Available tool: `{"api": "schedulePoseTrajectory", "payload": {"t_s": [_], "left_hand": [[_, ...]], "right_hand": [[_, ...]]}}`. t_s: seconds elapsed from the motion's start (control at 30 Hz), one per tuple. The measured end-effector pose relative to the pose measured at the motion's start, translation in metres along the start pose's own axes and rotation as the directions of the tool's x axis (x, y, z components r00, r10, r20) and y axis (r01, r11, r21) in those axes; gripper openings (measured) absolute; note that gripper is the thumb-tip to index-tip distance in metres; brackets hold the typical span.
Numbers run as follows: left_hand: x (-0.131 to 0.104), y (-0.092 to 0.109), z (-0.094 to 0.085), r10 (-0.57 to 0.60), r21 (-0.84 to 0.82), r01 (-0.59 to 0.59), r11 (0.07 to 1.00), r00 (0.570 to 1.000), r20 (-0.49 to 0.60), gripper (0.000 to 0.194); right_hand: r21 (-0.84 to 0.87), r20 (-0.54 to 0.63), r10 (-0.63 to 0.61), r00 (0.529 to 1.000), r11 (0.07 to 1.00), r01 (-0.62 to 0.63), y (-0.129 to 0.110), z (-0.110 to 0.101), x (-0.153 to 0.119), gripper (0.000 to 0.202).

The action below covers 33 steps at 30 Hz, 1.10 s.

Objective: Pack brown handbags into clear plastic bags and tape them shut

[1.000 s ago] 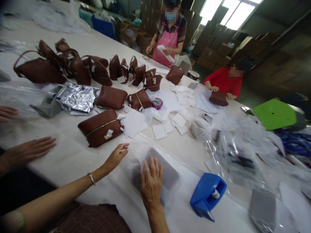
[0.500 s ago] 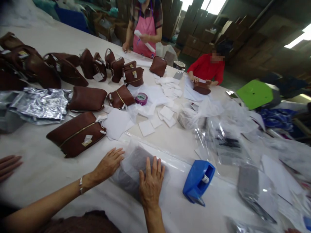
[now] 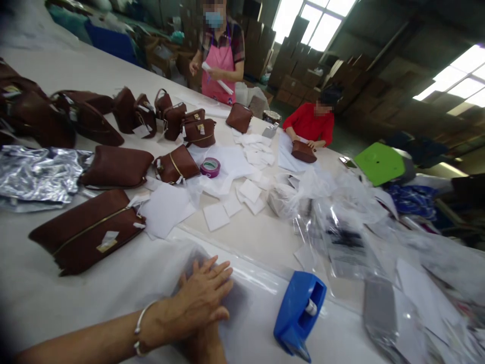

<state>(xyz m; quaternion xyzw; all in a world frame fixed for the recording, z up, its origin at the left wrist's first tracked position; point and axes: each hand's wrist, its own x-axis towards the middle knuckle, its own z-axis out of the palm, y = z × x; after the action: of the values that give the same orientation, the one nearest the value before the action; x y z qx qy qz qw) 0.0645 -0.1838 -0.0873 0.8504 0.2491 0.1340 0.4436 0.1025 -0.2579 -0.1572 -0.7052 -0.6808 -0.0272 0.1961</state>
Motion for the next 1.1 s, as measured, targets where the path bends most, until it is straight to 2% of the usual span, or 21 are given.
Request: {"api": "schedulePoseTrajectory", "payload": {"t_s": [0.07, 0.1, 0.2, 0.27, 0.33, 0.4, 0.43, 0.47, 0.53, 0.6, 0.67, 0.77, 0.9, 1.03, 1.1], "left_hand": [[-0.001, -0.022, 0.009, -0.043, -0.007, 0.043, 0.999, 0.999, -0.008, 0.045], [-0.003, -0.033, 0.007, -0.062, 0.003, 0.062, 0.998, 0.998, -0.003, 0.046], [-0.013, -0.061, -0.019, -0.138, -0.006, 0.138, 0.990, 0.990, -0.028, 0.049], [-0.025, -0.073, -0.045, -0.182, -0.079, 0.174, 0.982, 0.976, -0.121, 0.047], [-0.039, -0.083, -0.069, -0.241, -0.145, 0.206, 0.968, 0.925, -0.294, 0.042], [-0.056, -0.093, -0.087, -0.369, -0.184, 0.320, 0.929, 0.820, -0.439, 0.036], [-0.064, -0.100, -0.093, -0.419, -0.182, 0.378, 0.907, 0.790, -0.447, 0.034], [-0.072, -0.106, -0.096, -0.453, -0.174, 0.420, 0.891, 0.785, -0.422, 0.031], [-0.087, -0.116, -0.093, -0.453, -0.144, 0.430, 0.891, 0.839, -0.302, 0.024], [-0.098, -0.124, -0.082, -0.404, -0.141, 0.382, 0.913, 0.894, -0.195, 0.017], [-0.106, -0.129, -0.068, -0.374, -0.164, 0.349, 0.923, 0.914, -0.156, 0.016], [-0.108, -0.132, -0.055, -0.383, -0.165, 0.357, 0.919, 0.908, -0.170, 0.021], [-0.102, -0.134, -0.054, -0.399, -0.095, 0.388, 0.917, 0.901, -0.168, 0.023], [-0.100, -0.135, -0.058, -0.386, -0.099, 0.375, 0.922, 0.912, -0.139, 0.020], [-0.102, -0.135, -0.058, -0.371, -0.109, 0.359, 0.927, 0.919, -0.133, 0.028]], "right_hand": [[-0.017, -0.025, 0.014, 1.000, 1.000, -0.014, -0.004, 0.009, 0.000, 0.043], [-0.012, -0.018, -0.008, 1.000, 1.000, 0.008, -0.003, 0.011, 0.002, 0.045], [0.064, 0.049, -0.146, 0.988, 0.988, 0.143, 0.007, -0.002, 0.009, 0.054], [0.127, 0.090, -0.238, 0.967, 0.966, 0.226, 0.018, -0.019, 0.011, 0.056], [0.159, 0.089, -0.266, 0.960, 0.955, 0.250, 0.029, -0.030, 0.010, 0.048], [0.176, 0.084, -0.281, 0.956, 0.948, 0.264, 0.037, -0.033, 0.008, 0.044], [0.179, 0.088, -0.296, 0.951, 0.944, 0.278, 0.039, -0.032, 0.007, 0.045], [0.180, 0.094, -0.312, 0.945, 0.939, 0.292, 0.041, -0.030, 0.005, 0.046], [0.174, 0.107, -0.341, 0.934, 0.931, 0.320, 0.044, -0.025, 0.002, 0.050], [0.167, 0.099, -0.356, 0.929, 0.926, 0.338, 0.046, -0.021, -0.001, 0.053], [0.153, 0.065, -0.376, 0.924, 0.919, 0.363, 0.048, -0.019, -0.003, 0.058], [0.122, 0.031, -0.398, 0.917, 0.912, 0.391, 0.051, -0.017, -0.003, 0.063], [0.090, 0.028, -0.448, 0.894, 0.892, 0.444, 0.055, -0.015, 0.002, 0.066], [0.060, -0.001, -0.575, 0.818, 0.817, 0.574, 0.063, -0.012, 0.012, 0.069], [0.072, 0.031, -0.601, 0.799, 0.798, 0.598, 0.068, -0.011, 0.014, 0.069]]}}
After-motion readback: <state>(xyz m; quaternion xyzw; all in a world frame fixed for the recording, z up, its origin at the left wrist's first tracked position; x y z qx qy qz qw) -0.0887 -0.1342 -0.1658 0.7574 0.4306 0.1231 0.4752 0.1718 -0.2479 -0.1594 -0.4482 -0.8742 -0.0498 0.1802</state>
